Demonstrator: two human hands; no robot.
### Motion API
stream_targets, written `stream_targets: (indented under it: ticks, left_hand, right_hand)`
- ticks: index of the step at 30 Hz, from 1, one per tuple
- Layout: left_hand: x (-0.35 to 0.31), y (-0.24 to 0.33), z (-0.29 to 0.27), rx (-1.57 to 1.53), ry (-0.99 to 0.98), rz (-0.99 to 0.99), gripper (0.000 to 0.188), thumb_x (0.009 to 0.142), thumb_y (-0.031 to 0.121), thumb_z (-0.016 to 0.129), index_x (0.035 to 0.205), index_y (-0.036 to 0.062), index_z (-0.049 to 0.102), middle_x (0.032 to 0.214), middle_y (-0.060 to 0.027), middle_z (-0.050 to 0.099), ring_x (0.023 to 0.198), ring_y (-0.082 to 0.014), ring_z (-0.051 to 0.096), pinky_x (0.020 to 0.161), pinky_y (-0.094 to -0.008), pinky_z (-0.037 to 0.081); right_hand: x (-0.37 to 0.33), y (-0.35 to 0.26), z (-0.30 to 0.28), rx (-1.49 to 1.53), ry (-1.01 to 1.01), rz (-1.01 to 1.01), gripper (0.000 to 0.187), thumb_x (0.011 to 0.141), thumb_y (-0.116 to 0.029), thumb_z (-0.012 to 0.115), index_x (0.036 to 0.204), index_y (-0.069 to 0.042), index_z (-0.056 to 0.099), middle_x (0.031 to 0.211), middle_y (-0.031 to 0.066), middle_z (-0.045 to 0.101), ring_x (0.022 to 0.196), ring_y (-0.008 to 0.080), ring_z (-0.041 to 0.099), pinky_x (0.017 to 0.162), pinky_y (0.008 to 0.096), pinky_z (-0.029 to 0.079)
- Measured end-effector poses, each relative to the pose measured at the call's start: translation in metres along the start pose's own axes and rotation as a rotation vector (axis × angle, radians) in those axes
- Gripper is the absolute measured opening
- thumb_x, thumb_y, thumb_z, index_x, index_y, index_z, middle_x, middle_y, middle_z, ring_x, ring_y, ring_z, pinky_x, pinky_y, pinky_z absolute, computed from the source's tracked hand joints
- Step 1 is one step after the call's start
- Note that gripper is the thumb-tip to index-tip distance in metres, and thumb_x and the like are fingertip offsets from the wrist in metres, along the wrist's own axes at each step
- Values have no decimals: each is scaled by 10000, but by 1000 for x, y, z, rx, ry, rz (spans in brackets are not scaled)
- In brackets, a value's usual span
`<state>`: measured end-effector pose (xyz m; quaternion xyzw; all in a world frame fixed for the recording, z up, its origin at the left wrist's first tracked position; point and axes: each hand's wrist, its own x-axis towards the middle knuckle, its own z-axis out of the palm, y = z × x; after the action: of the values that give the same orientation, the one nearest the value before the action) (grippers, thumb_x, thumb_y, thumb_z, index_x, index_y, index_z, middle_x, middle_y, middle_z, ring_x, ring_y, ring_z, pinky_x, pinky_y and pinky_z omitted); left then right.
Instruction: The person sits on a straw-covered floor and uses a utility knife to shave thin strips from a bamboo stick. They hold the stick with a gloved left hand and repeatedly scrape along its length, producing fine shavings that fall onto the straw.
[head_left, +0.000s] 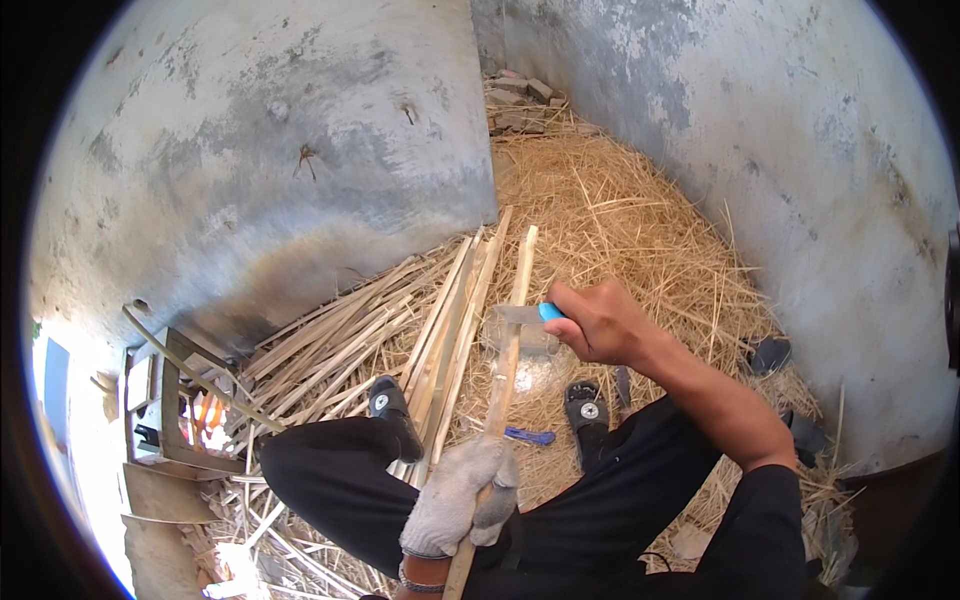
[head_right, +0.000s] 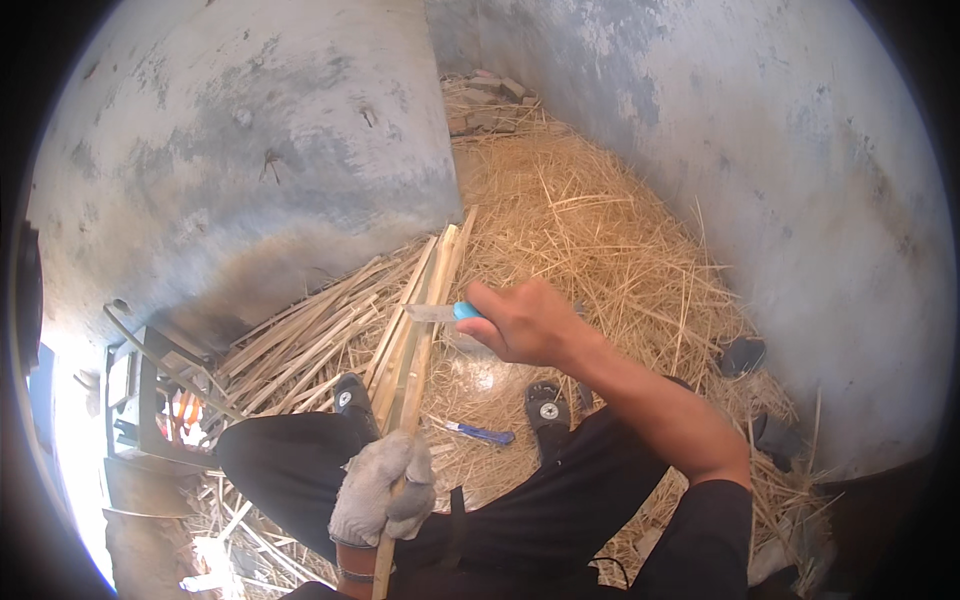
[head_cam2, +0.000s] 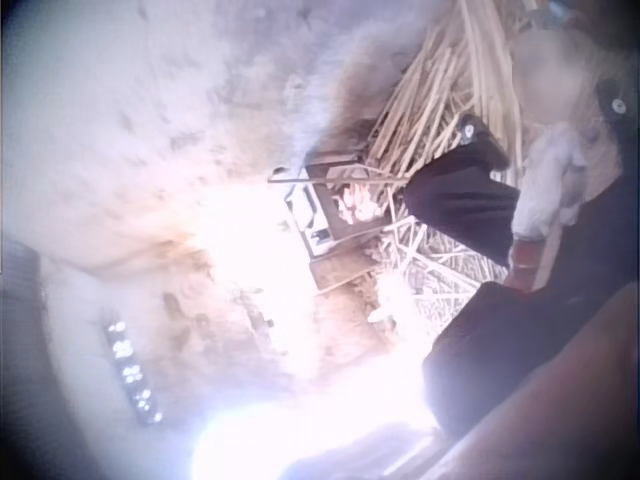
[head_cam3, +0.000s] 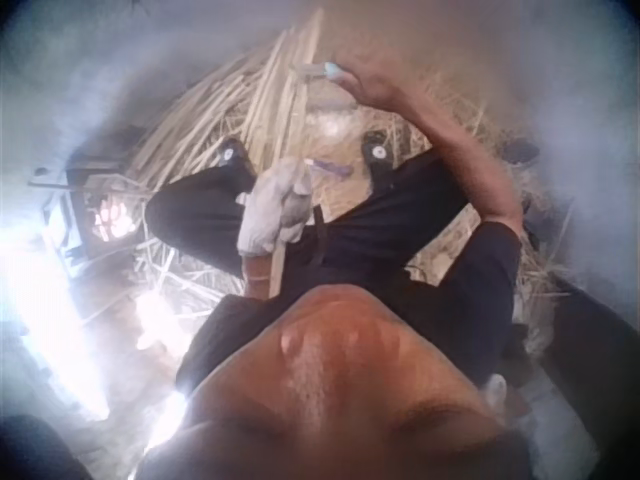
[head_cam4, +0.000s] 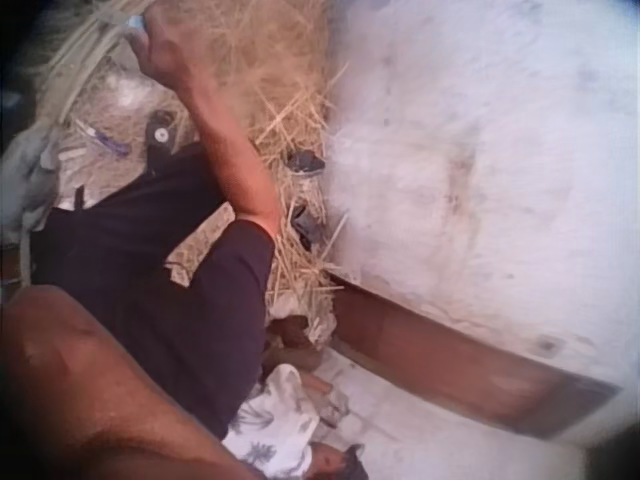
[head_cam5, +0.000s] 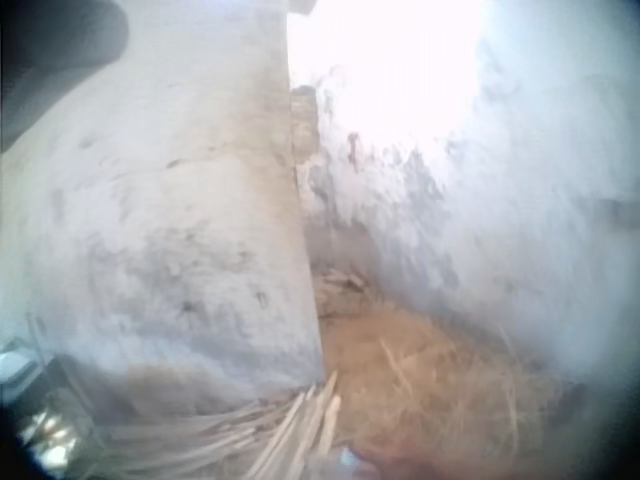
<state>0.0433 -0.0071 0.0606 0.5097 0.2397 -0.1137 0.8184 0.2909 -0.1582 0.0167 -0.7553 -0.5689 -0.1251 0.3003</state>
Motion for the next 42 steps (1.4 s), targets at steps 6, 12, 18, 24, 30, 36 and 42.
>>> stream_targets:
  ticks: [6, 12, 18, 24, 30, 36, 42]
  left_hand:
    - [-1, -5, -3, -93, 19, 29, 330, 1033, 282, 497, 803, 46, 515, 447, -11, 377, 296, -108, 327, 273, -247, 240]
    - [-18, -7, 0, -118, -69, 84, 376, 1044, 336, 465, 828, 33, 523, 429, 0, 366, 282, -109, 318, 266, -261, 225]
    - [-7, -1, -1, -161, -15, 124, 352, 1032, 310, 487, 818, 34, 530, 482, -21, 405, 321, -103, 343, 292, -245, 260]
    - [-4, -15, 5, -311, -160, 70, 386, 1033, 343, 486, 789, 45, 509, 453, -1, 374, 296, -97, 309, 289, -244, 250]
    - [-10, -23, 2, -583, -508, 96, 344, 1086, 292, 326, 873, 63, 471, 430, 36, 342, 277, -72, 333, 252, -237, 267]
    - [-4, -25, -9, -685, -435, 58, 431, 1067, 410, 399, 790, 91, 487, 414, 37, 343, 249, -80, 272, 254, -242, 246]
    - [-6, -25, 3, -606, -405, 29, 427, 1078, 388, 381, 788, 91, 483, 412, 34, 329, 257, -85, 284, 263, -237, 244]
  right_hand:
    - [7, 7, 9, -245, 176, -132, 483, 1048, -483, 434, 771, -89, 470, 494, 23, 390, 363, 184, 414, 349, 343, 345]
    - [7, 72, -29, -353, 413, 291, 399, 1070, -394, 444, 796, -109, 501, 497, -41, 412, 366, 91, 370, 314, 289, 289]
    - [8, 6, -11, 64, 386, -3, 419, 1045, -448, 478, 799, -111, 521, 479, -35, 407, 345, 104, 361, 316, 304, 280]
    - [-4, -3, 5, -47, 188, -79, 452, 1017, -513, 500, 779, -128, 512, 426, -32, 365, 325, 135, 356, 324, 337, 283]
    - [9, 46, -13, -203, 261, 348, 430, 1050, -418, 478, 785, -79, 490, 482, 41, 381, 349, 174, 393, 365, 369, 338]
    - [1, -6, -35, 28, 401, -25, 420, 1046, -427, 492, 783, -100, 515, 457, -7, 401, 335, 127, 401, 321, 329, 311]
    - [-6, -22, -12, 88, 116, 19, 468, 1015, -474, 514, 759, -83, 494, 466, 78, 420, 359, 264, 462, 380, 397, 354]
